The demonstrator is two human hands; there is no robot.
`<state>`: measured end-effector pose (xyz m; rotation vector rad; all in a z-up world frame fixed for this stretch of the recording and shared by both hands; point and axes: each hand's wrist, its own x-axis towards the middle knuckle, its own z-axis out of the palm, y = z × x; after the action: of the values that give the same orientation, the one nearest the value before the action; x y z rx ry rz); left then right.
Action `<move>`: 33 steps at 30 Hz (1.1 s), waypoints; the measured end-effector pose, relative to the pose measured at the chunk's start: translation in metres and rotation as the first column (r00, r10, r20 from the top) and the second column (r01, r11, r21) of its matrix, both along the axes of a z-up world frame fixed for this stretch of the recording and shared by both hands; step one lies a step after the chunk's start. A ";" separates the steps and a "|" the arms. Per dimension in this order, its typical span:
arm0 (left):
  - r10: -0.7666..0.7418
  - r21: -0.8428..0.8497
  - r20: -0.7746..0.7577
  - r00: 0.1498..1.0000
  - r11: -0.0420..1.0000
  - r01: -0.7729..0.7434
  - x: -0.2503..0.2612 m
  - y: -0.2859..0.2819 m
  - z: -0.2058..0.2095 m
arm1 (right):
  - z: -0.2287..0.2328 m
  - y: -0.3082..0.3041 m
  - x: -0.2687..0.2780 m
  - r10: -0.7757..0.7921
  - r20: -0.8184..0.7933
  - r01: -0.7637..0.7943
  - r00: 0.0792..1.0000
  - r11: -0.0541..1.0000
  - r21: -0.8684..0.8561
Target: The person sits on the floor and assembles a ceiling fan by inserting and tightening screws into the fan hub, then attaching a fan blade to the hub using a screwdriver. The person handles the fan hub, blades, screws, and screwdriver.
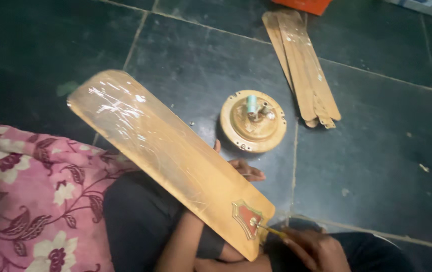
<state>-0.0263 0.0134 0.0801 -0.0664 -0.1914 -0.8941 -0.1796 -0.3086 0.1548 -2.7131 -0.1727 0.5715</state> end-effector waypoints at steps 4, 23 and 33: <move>0.067 -0.049 0.193 0.979 0.997 -0.059 0.000 0.000 0.001 | 0.008 0.010 0.006 -0.047 -0.058 0.060 0.997 0.969 0.238; 0.272 -0.049 0.137 0.953 0.962 -0.267 -0.011 0.008 0.033 | -0.029 -0.068 0.066 -0.583 -0.579 0.367 0.571 -0.449 0.815; 0.506 -0.059 0.145 0.850 0.862 -0.503 -0.010 0.010 0.045 | -0.074 -0.022 0.080 -0.565 -0.101 0.490 0.819 0.596 0.636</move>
<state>-0.0367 0.0232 0.1253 0.0376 -0.3466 -0.3669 -0.0992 -0.3302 0.0809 -1.9585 0.3594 0.1257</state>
